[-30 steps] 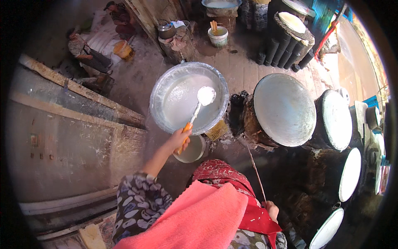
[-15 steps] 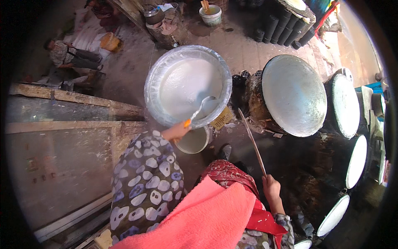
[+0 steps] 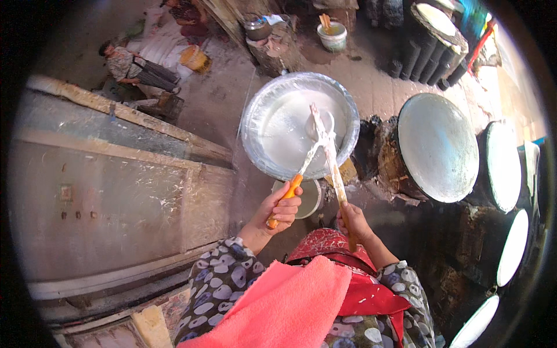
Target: The person wipes hot griddles with a cloth, ladles batter onto the surfaces, spreads it into thin layers using a wooden stick, and removes the cooked sheets.
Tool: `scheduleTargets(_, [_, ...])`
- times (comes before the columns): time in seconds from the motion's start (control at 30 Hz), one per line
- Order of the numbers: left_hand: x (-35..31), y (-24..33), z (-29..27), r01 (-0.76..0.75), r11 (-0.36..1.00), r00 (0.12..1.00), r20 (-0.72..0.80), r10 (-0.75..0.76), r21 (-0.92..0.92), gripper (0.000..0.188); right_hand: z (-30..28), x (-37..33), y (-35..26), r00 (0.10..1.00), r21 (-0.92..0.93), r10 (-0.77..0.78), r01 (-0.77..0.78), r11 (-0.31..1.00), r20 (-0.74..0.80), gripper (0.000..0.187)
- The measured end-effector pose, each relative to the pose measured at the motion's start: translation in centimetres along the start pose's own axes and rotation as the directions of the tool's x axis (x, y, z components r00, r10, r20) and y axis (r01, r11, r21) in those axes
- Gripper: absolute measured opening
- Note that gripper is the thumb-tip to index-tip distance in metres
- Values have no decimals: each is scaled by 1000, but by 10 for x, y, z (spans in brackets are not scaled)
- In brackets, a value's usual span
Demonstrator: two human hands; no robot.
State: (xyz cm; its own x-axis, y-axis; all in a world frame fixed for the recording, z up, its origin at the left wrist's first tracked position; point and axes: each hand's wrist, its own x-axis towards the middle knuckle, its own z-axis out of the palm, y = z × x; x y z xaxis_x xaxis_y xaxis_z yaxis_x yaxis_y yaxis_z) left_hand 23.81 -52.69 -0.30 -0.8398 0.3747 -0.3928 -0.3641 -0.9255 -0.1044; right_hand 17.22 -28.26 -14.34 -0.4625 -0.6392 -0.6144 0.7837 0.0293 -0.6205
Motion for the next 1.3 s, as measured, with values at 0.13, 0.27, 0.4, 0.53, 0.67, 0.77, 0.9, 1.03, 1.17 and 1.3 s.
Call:
scheduleTargets(0.13, [-42,-1,54,-115,976,976,207,75,186,42,54,-16,-75,976,-135,-208,216,967,72,47])
scheduleTargets(0.27, [-59,4,52,-313,898,899,400,177,307,41,80,-13,-109,754,-541,-638,607,582,159,38])
scheduleTargets(0.4, [-50,19,-5,-378,921,843,448,299,97,39,104,-38,-126,462,-841,-784,524,-135,414,27])
scheduleTargets(0.53, [-43,50,-7,-403,900,915,45,401,169,28,98,-51,-116,418,-807,-818,583,-92,395,24])
scheduleTargets(0.67, [-34,42,8,-341,487,683,-144,716,804,29,43,-49,-88,614,-788,-788,508,348,48,30])
scheduleTargets(0.77, [-22,45,27,-245,122,561,38,827,962,26,2,-71,-69,768,-564,-593,386,730,-241,36])
scheduleTargets(0.9, [23,45,7,108,-542,407,461,789,833,26,-50,-97,-39,761,-446,-516,334,831,-392,37])
scheduleTargets(1.03, [69,16,55,-211,525,887,-64,457,824,29,-94,-115,-23,775,-329,-378,231,916,-507,35])
scheduleTargets(1.17, [111,-52,105,-67,632,983,-55,172,772,31,-132,-144,-24,703,-254,-421,336,907,-573,27])
scheduleTargets(1.3, [154,-118,150,40,643,995,30,-97,765,41,-173,-178,-38,584,-263,-454,385,885,-673,15])
